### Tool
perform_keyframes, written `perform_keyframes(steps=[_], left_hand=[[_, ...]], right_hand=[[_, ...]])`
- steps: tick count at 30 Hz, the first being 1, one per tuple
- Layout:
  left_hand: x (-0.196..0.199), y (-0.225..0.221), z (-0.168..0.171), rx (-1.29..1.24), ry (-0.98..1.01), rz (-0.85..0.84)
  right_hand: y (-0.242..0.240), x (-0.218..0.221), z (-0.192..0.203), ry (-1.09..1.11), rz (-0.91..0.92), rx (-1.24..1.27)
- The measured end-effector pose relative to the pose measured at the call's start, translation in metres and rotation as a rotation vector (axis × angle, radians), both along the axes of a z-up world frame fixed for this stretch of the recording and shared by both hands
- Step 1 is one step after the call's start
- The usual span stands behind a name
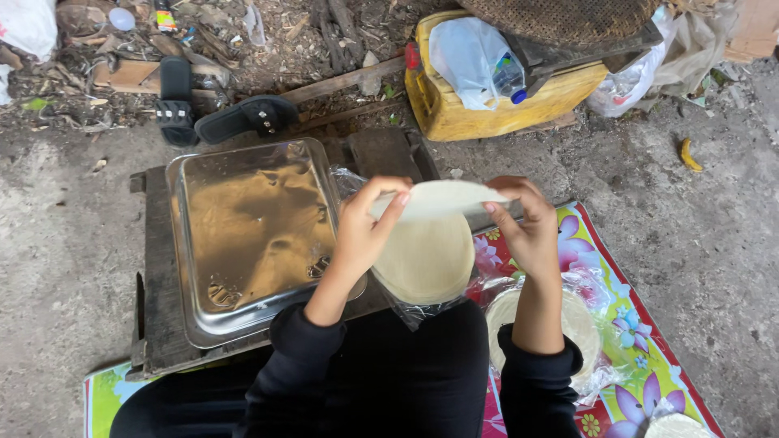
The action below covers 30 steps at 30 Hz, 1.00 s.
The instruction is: The person separates thin dough wrappers from a stack by hand, folding them into triangles and placing them into a plastic bag.
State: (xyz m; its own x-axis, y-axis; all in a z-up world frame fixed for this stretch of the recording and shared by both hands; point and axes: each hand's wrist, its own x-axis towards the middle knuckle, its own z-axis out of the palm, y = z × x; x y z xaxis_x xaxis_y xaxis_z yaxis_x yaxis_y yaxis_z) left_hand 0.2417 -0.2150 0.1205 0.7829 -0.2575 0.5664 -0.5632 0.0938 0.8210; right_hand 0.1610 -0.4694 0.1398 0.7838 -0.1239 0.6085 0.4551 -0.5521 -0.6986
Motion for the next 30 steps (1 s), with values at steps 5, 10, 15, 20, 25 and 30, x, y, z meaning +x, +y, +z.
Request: perform_keyframes(steps=[5,10,15,20,25,30], left_hand=[[-0.02,0.009,-0.052,0.324,-0.297,0.119],[-0.043,-0.002,-0.12,0.59,-0.343,0.163],[-0.063,0.002,-0.128,0.674,-0.345,0.141],[-0.078,0.01,-0.134,0.728,-0.332,0.081],[-0.076,0.004,-0.142,0.705,-0.321,0.168],[-0.045,-0.012,-0.125,1.025,0.024,0.381]], right_hand=[[0.008,-0.01,-0.057,0.058,-0.089,-0.359],[0.013,-0.034,-0.133,0.223,-0.202,-0.367],[0.013,-0.05,-0.152,0.278,-0.279,-0.185],[0.014,-0.059,-0.144,0.213,-0.205,-0.322],[0.006,-0.067,-0.132,0.331,-0.251,-0.099],[-0.01,-0.035,-0.138,0.817,-0.485,-0.115]])
